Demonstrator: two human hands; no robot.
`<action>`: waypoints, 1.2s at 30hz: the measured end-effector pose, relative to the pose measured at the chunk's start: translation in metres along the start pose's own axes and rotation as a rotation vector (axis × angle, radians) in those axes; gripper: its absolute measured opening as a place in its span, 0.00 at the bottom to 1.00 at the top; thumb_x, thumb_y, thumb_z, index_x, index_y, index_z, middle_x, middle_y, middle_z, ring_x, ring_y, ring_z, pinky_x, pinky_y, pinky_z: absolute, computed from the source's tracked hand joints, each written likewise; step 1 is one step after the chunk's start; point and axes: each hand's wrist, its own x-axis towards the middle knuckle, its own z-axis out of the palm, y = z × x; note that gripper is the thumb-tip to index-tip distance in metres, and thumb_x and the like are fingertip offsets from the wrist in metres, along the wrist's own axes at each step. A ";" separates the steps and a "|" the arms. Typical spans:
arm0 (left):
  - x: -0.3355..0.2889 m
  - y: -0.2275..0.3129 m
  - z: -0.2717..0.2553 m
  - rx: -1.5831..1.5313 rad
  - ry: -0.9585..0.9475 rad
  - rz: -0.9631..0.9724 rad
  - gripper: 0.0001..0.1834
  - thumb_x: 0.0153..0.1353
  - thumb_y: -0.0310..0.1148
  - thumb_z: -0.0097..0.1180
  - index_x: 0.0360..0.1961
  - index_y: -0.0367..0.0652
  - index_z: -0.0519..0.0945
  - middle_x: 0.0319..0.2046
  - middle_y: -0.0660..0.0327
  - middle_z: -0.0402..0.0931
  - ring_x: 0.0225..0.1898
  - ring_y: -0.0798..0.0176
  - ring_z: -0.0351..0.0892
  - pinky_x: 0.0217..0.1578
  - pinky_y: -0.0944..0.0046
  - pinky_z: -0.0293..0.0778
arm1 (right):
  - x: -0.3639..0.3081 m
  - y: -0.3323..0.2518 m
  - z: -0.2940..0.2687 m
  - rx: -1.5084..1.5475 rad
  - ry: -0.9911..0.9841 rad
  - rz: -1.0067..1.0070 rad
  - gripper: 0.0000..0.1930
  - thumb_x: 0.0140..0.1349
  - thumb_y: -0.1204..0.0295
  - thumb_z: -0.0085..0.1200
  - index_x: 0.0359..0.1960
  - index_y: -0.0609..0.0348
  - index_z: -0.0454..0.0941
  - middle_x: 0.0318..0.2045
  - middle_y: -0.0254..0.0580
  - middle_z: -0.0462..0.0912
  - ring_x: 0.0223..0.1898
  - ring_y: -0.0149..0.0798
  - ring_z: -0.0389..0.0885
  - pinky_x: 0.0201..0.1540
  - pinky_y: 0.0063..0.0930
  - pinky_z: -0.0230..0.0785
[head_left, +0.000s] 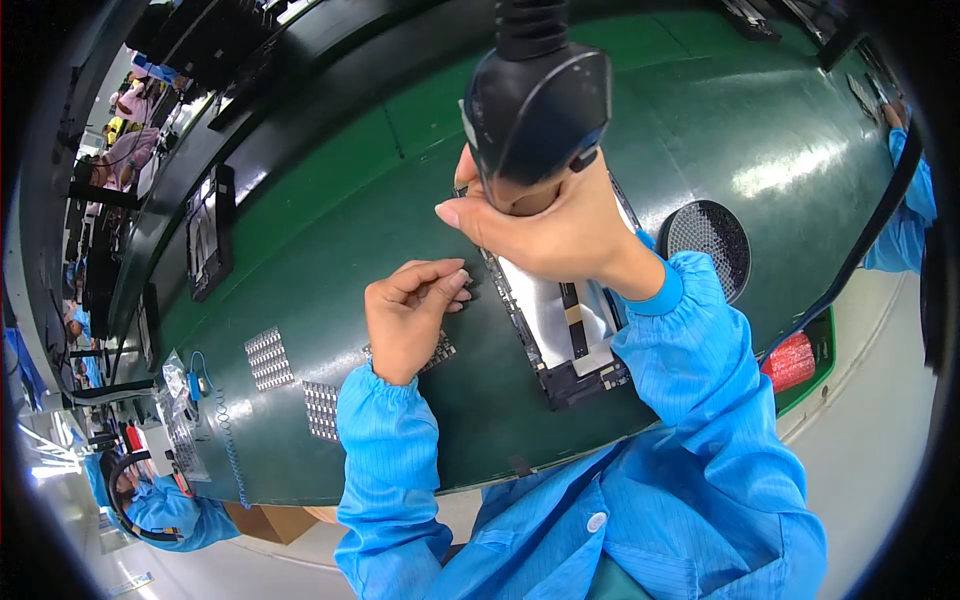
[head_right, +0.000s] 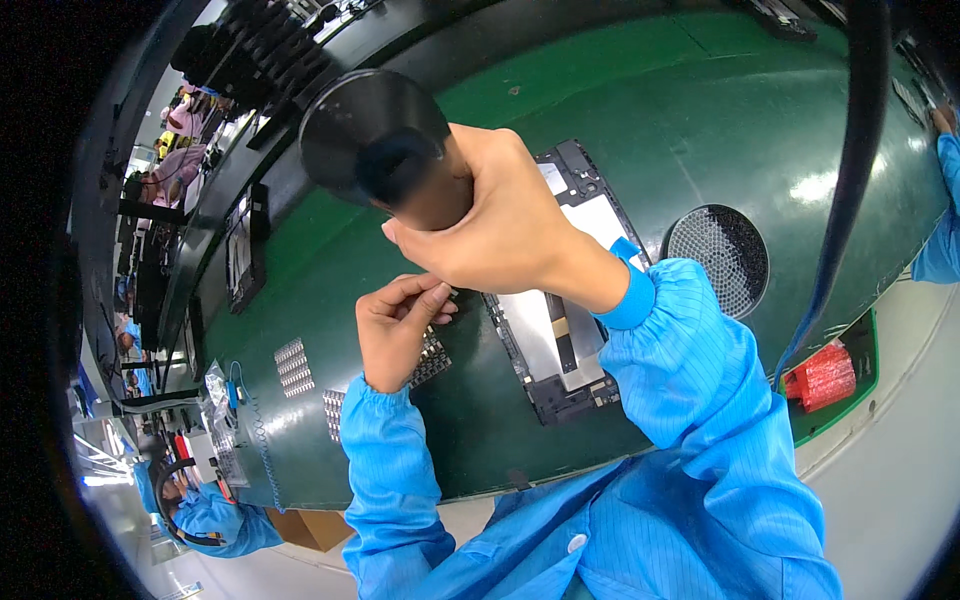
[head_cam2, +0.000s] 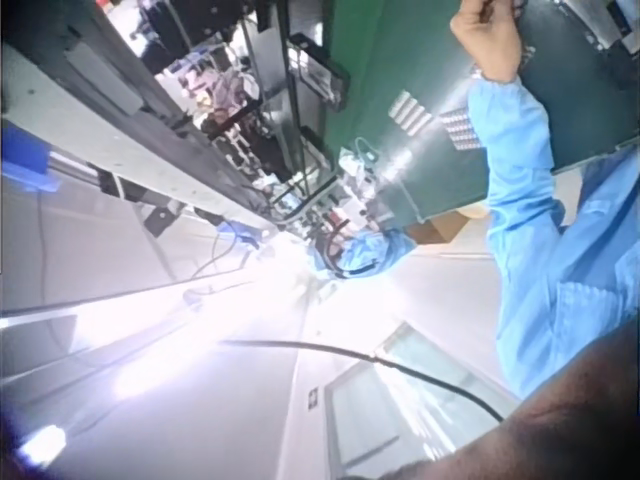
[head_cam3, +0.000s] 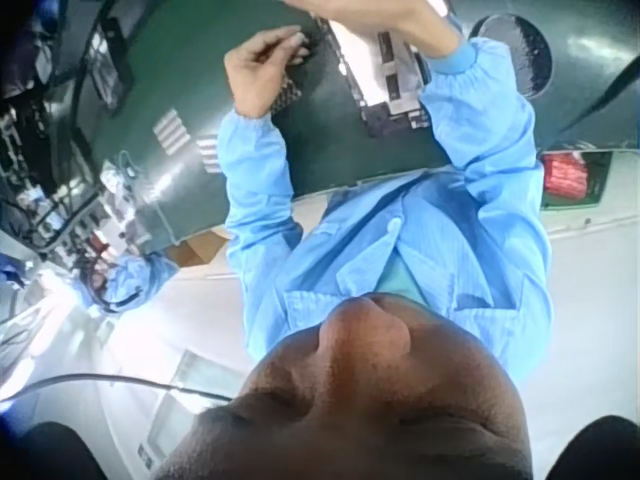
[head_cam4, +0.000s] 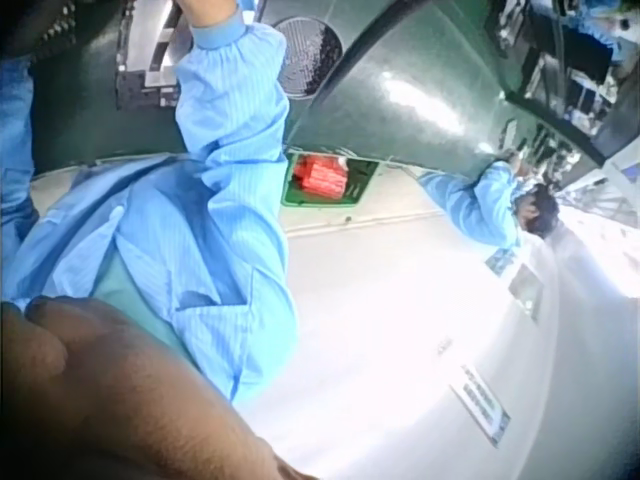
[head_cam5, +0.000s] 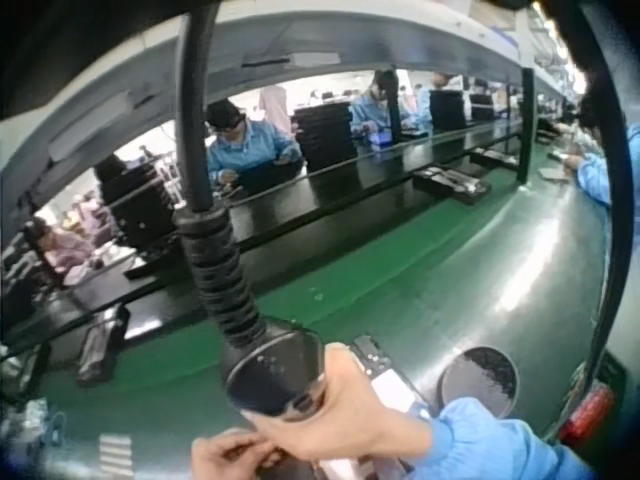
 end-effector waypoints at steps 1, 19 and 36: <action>0.000 -0.001 0.000 -0.010 0.003 -0.013 0.07 0.55 0.20 0.58 0.35 0.29 0.78 0.30 0.56 0.80 0.28 0.68 0.80 0.31 0.72 0.77 | 0.000 0.000 0.000 0.004 0.003 0.003 0.10 0.44 0.79 0.61 0.30 0.64 0.74 0.24 0.34 0.79 0.26 0.21 0.74 0.27 0.18 0.67; 0.012 -0.016 0.020 0.108 -0.043 0.100 0.05 0.53 0.21 0.60 0.31 0.31 0.79 0.26 0.62 0.78 0.27 0.74 0.76 0.28 0.75 0.72 | -0.002 0.000 0.000 -0.201 -0.092 -0.347 0.14 0.47 0.84 0.62 0.32 0.62 0.70 0.24 0.34 0.73 0.24 0.23 0.73 0.26 0.15 0.67; 0.022 0.001 0.012 0.055 -0.121 -0.154 0.05 0.51 0.22 0.61 0.27 0.34 0.77 0.22 0.61 0.77 0.19 0.73 0.75 0.16 0.75 0.70 | -0.002 0.019 0.021 -0.050 -0.100 -0.185 0.14 0.50 0.88 0.57 0.35 0.65 0.66 0.20 0.38 0.74 0.20 0.25 0.75 0.22 0.17 0.67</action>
